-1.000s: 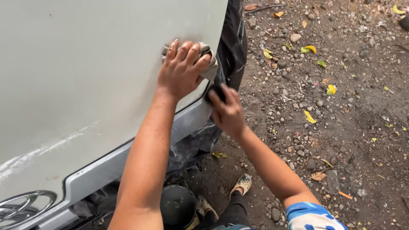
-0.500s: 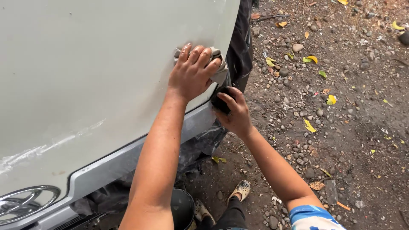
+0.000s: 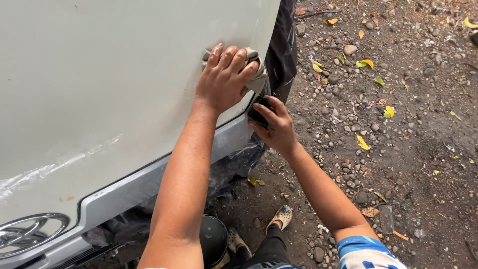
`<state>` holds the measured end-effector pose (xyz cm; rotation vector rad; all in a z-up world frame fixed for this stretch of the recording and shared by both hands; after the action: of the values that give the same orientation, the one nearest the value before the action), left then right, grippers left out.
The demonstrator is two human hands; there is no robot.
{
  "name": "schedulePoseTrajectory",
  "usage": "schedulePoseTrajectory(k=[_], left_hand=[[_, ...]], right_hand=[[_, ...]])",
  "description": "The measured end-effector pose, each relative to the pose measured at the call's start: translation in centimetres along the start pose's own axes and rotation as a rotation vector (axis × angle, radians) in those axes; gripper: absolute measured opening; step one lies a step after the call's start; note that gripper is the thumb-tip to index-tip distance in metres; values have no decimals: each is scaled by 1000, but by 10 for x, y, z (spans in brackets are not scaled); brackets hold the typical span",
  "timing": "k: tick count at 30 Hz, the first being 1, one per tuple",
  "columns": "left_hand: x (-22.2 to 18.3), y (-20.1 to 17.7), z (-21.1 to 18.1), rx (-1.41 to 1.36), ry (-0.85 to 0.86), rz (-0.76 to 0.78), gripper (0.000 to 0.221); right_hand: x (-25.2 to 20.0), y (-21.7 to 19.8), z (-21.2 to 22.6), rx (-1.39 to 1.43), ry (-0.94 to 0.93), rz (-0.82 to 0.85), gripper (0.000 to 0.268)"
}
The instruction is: Sanding the surface of a car part near the front bumper to prepare it for painting.
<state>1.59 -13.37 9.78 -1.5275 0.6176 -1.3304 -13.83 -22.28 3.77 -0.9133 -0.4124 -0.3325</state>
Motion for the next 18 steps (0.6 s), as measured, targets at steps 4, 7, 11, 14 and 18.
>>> schedulePoseTrajectory(k=[4,7,11,14,18], left_hand=[[-1,-2,0,-13,3,0,47],[-3,0,-1,-12,-15,16,51],[-2,-4,-1,-11,24,-29,49],[4,0,1,-31,1,25,50],[-5,-2,0,-33,7,-3,47]], right_hand=[[-9,3,27,-132,-137,-2,45],[7,5,3,-181,-153,-18,41],[6,-1,15,-147,-96,-104,38],[3,-3,26,-122,-146,-68,40],[10,0,16,-148,-106,-58,40]])
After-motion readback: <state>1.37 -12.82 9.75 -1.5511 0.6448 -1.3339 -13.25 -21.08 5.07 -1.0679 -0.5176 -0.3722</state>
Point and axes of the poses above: each hand's wrist, its own x-axis towards the middle knuckle, its own y-axis out of the palm, z = x × y, the point moved 6 cm from there along x, towards the middle knuckle, and after that the axes turned 9 degrees about z, right-handed, at the moved point
